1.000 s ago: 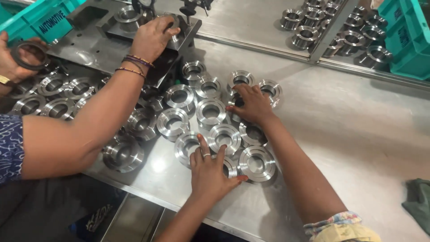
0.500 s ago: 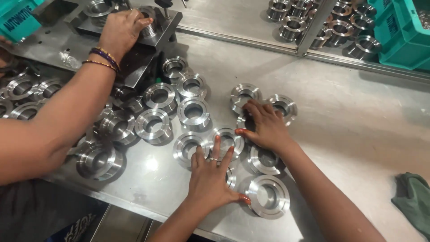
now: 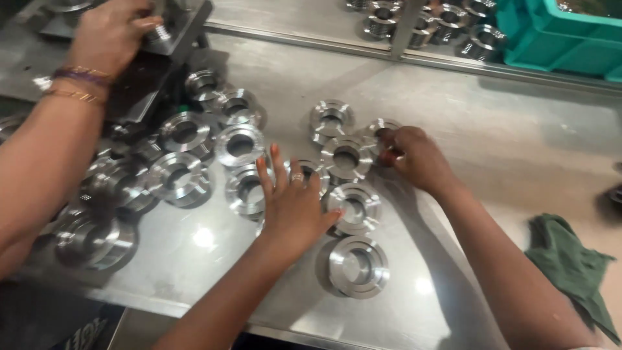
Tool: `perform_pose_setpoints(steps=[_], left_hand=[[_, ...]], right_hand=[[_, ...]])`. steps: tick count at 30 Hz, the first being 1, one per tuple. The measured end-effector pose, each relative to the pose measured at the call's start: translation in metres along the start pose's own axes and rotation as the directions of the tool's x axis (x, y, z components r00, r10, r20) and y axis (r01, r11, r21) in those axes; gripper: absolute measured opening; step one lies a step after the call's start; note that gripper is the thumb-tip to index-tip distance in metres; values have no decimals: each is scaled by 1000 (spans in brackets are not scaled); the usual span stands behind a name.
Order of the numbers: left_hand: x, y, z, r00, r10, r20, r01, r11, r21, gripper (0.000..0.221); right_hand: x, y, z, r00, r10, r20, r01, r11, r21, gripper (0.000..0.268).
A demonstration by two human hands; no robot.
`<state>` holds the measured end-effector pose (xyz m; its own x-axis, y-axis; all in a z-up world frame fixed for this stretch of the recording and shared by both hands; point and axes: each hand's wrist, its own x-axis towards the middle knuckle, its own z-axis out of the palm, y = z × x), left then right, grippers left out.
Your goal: Inspecting, cleaning, and organizing oiled circular metal rings on a fabrication table using dial gauges.
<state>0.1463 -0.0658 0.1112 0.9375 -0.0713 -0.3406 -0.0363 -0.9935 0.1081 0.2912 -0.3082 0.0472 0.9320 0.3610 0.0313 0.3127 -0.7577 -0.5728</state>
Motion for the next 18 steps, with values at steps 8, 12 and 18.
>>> perform_pose_setpoints(steps=[8,12,18], left_hand=[[-11,101,64,887,349,-304,-420,883,-212,107],[-20,75,81,917,329,-227,-372,911,-179,100],[-27,53,71,878,459,-135,-478,836,-270,63]], right_hand=[[-87,-9,26,943,-249,-219,68,792,-607,41],[-119,-21,32,973,-62,-224,-72,838,-540,30],[-113,-5,40,967,-134,-215,-23,798,-602,35]])
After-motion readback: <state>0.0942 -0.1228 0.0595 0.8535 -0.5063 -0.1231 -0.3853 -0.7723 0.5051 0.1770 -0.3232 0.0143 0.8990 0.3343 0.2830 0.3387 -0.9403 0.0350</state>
